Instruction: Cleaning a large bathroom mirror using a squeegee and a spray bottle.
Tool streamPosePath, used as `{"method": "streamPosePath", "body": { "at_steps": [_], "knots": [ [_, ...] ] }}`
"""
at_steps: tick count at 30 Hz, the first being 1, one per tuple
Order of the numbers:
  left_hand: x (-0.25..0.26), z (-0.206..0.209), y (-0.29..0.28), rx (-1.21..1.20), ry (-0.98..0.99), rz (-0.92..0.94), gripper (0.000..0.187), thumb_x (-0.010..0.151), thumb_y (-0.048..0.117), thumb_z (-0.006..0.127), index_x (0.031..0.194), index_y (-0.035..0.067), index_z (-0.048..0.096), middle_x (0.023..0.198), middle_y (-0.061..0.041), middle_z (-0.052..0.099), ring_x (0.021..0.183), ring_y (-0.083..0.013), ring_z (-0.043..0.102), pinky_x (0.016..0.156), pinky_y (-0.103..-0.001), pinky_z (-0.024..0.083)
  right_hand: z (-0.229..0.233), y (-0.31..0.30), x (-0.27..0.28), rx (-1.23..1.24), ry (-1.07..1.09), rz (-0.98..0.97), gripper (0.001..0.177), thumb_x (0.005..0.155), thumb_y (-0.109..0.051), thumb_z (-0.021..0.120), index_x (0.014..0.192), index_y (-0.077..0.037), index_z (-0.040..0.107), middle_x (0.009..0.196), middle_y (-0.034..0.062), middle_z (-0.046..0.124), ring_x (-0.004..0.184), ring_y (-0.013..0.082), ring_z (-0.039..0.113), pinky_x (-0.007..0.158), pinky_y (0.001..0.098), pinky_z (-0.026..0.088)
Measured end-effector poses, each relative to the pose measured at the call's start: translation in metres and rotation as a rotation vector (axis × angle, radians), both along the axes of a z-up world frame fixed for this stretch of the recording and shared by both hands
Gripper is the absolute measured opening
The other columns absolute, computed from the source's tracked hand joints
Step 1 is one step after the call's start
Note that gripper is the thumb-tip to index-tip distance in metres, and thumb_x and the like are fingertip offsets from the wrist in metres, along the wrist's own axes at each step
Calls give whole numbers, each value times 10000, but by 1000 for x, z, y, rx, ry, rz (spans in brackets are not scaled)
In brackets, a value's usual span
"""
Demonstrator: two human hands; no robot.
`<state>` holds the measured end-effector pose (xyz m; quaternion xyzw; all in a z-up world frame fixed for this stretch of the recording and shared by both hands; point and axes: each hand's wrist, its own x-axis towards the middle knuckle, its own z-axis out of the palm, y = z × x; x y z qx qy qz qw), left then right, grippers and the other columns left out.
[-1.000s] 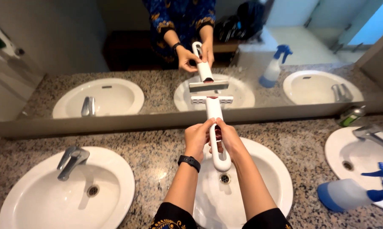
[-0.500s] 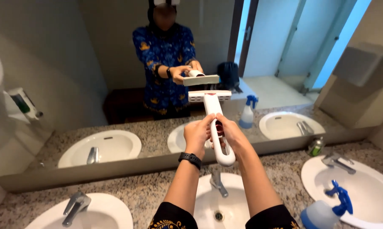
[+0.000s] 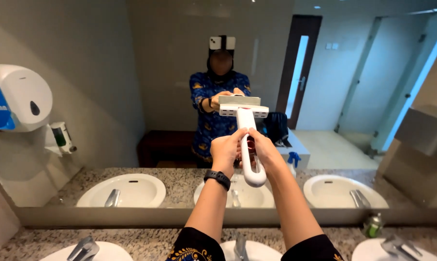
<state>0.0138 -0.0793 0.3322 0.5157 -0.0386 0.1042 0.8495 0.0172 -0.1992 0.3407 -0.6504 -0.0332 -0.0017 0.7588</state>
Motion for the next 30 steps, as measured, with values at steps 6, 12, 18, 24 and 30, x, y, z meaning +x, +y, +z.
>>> {"method": "streamPosePath", "body": {
  "at_steps": [6,12,18,24,30],
  "knots": [
    [18,16,-12,-28,-49,18,322,788,259,842,788,-50,752,695,-71,720,516,-100,630,453,-225,480,27,-7,6,-59,-29,-15,492,992,-468,478,1000,-5,641,721,143,682,481,256,622,379,346,472],
    [20,38,-12,-23,-64,-3,325,779,266,841,817,-47,759,741,-72,736,555,-104,671,497,-224,519,46,-8,15,-80,-44,-18,538,995,-467,467,1009,28,678,733,148,707,489,269,650,404,360,499],
    [34,51,-7,-22,-81,-14,350,788,268,845,865,-64,763,784,-92,746,593,-122,671,518,-235,520,58,-8,38,-69,-75,-5,531,1005,-443,457,1038,51,650,768,184,699,518,300,661,447,410,551],
    [50,57,-6,-63,-43,-47,383,794,247,824,959,-89,744,845,-125,763,635,-155,713,560,-263,566,71,-3,34,-69,-63,-14,470,1015,-418,446,1101,10,619,784,178,699,540,283,665,469,393,560],
    [67,56,-5,-110,-60,-97,406,787,238,830,987,-98,723,858,-135,754,666,-184,722,570,-279,562,80,-3,41,-90,-52,7,475,1024,-407,424,1095,10,641,807,153,710,583,250,676,484,372,561]
  ]
}}
